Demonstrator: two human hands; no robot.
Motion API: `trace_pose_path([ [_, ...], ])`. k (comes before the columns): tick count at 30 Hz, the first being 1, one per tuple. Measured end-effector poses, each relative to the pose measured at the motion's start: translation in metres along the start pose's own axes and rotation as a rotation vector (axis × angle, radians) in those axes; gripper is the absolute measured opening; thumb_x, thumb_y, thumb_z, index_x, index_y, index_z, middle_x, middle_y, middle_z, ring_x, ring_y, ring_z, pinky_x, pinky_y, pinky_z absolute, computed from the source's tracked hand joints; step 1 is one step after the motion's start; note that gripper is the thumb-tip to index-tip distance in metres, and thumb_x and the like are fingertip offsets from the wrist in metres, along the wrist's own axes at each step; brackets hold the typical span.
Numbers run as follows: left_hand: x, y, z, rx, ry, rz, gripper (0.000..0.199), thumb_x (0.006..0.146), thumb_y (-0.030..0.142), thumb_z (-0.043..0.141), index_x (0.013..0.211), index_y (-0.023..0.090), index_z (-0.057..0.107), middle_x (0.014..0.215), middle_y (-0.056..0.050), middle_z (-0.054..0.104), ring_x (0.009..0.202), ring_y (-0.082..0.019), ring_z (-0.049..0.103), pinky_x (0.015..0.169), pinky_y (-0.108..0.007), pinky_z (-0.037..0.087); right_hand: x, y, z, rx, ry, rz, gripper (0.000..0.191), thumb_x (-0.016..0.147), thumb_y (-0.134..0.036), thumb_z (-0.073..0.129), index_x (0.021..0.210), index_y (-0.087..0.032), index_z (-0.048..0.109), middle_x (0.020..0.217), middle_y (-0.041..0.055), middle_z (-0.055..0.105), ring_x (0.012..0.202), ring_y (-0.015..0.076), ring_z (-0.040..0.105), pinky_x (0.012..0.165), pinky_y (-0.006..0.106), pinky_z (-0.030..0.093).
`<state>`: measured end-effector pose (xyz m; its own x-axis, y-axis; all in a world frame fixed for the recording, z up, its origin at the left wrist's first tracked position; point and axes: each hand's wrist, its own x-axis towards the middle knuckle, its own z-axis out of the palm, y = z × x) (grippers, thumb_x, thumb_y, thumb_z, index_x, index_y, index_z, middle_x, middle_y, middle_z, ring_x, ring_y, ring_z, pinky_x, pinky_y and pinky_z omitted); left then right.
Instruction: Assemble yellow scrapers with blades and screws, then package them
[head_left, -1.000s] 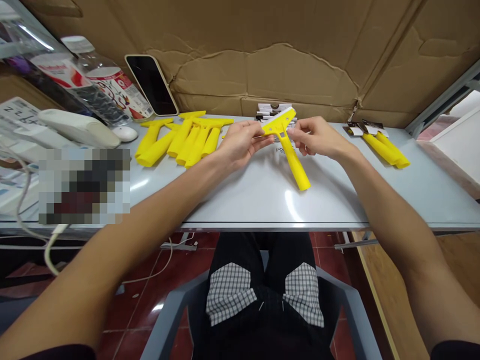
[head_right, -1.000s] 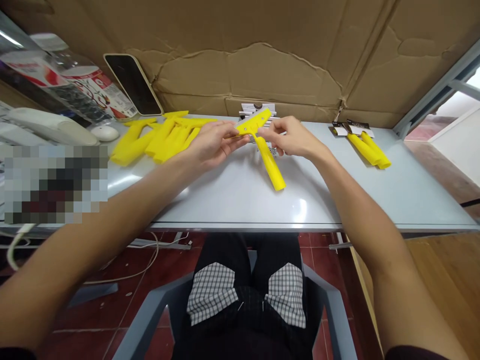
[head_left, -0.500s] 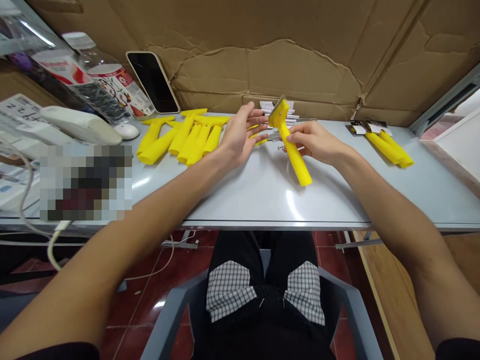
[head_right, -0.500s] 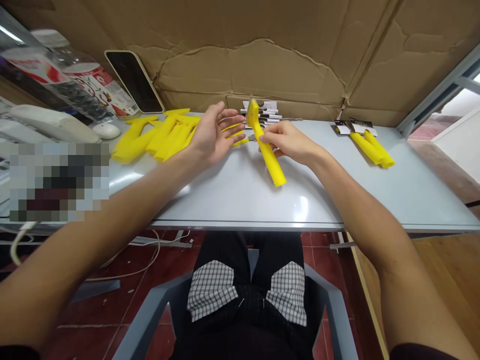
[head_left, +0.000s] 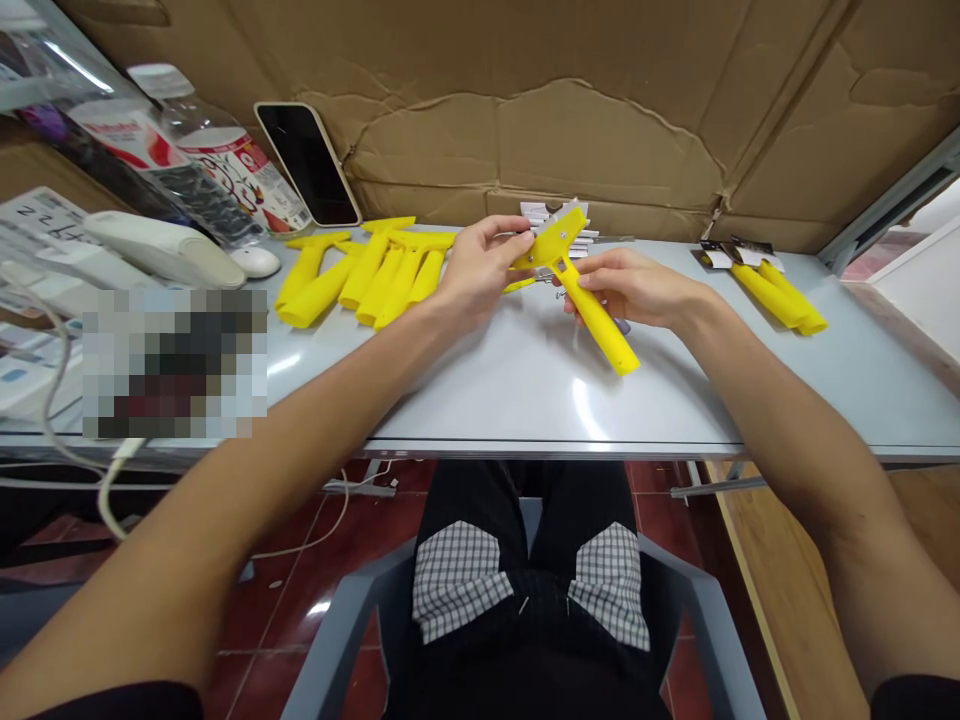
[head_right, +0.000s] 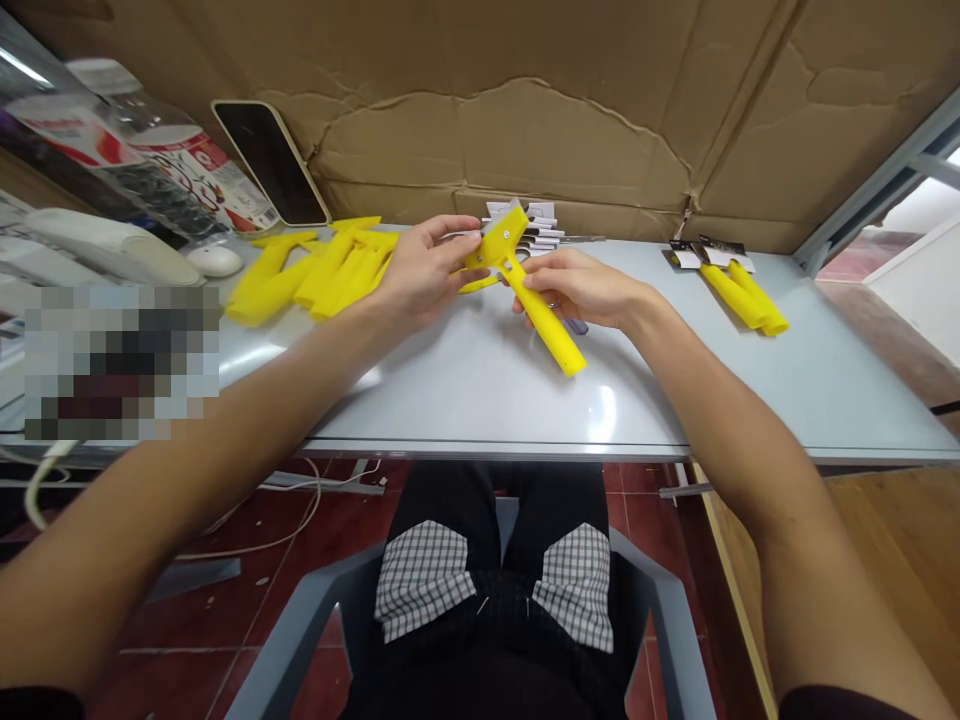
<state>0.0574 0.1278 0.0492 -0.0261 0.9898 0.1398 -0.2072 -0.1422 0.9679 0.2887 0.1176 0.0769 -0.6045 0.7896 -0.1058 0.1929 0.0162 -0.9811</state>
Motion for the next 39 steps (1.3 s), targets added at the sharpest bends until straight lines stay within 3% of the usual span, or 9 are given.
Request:
trace_pose_path([
  [3,0.006,-0.006,-0.005,0.063,0.046,0.025,0.014,0.094,0.021,0.081,0.104,0.024,0.072,0.113,-0.006,0.078,0.108,-0.022,0.076,0.084,-0.030,0.063,0.002,0.001,-0.010,-0.006,0.129,-0.064,0.029,0.087,-0.037,0.092,0.098,-0.024,0.068,0.092,0.0055,0.074,0.085,0.0235,0.075,0.082,0.042,0.070],
  [7,0.013,-0.013,-0.009,0.136,0.041,0.055,0.020,0.092,0.022,0.082,0.108,0.026,0.071,0.117,-0.006,0.076,0.108,-0.023,0.075,0.082,-0.033,0.062,0.008,0.004,-0.024,0.036,0.311,-0.136,0.035,0.080,-0.029,0.096,0.092,-0.025,0.063,0.082,0.0019,0.063,0.069,0.0191,0.062,0.059,0.035,0.062],
  [11,0.011,-0.014,-0.007,0.202,-0.031,0.084,0.023,0.088,0.016,0.078,0.107,0.025,0.069,0.099,-0.004,0.075,0.094,-0.021,0.074,0.073,-0.031,0.059,0.013,0.007,-0.028,0.042,0.422,-0.116,0.027,0.079,-0.017,0.088,0.089,-0.023,0.064,0.089,0.0047,0.063,0.064,0.0154,0.057,0.046,0.029,0.049],
  [16,0.006,-0.015,-0.004,0.278,-0.100,0.167,0.021,0.083,0.013,0.077,0.100,0.023,0.069,0.088,-0.002,0.073,0.077,-0.017,0.069,0.064,-0.029,0.055,0.016,0.009,-0.023,-0.031,0.535,0.004,0.024,0.093,-0.024,0.082,0.085,-0.024,0.060,0.077,0.0018,0.053,0.060,0.0164,0.056,0.039,0.026,0.043],
  [23,0.012,-0.008,-0.009,0.353,-0.043,0.246,0.022,0.083,0.011,0.076,0.100,0.022,0.069,0.091,-0.002,0.073,0.076,-0.016,0.070,0.062,-0.027,0.054,0.016,0.009,-0.023,0.064,0.440,-0.026,0.024,0.096,-0.029,0.083,0.084,-0.021,0.064,0.077,0.0010,0.051,0.057,0.0133,0.052,0.039,0.024,0.040],
  [30,0.026,-0.005,-0.021,0.527,-0.022,0.286,0.024,0.079,0.013,0.081,0.099,0.024,0.072,0.096,-0.003,0.076,0.085,-0.019,0.069,0.076,-0.032,0.060,0.017,0.012,-0.042,0.258,0.503,-0.125,0.020,0.099,-0.035,0.080,0.095,-0.021,0.067,0.100,0.0037,0.064,0.066,0.0117,0.058,0.052,0.026,0.052],
  [34,0.055,-0.003,-0.022,0.714,-0.002,0.178,0.026,0.076,0.010,0.084,0.095,0.024,0.075,0.097,-0.005,0.077,0.098,-0.026,0.070,0.091,-0.040,0.057,0.017,0.017,-0.047,0.216,0.503,-0.124,0.026,0.096,-0.032,0.087,0.092,-0.022,0.063,0.095,0.0019,0.063,0.071,0.0124,0.056,0.059,0.026,0.055],
  [39,0.114,0.009,-0.010,0.875,0.103,0.216,0.020,0.084,0.010,0.083,0.084,0.022,0.066,0.085,0.002,0.070,0.112,-0.019,0.062,0.105,-0.036,0.041,0.016,0.018,-0.046,0.201,0.435,-0.091,0.049,0.092,-0.033,0.096,0.081,-0.025,0.049,0.073,-0.0038,0.043,0.063,0.0114,0.034,0.045,0.020,0.031],
])
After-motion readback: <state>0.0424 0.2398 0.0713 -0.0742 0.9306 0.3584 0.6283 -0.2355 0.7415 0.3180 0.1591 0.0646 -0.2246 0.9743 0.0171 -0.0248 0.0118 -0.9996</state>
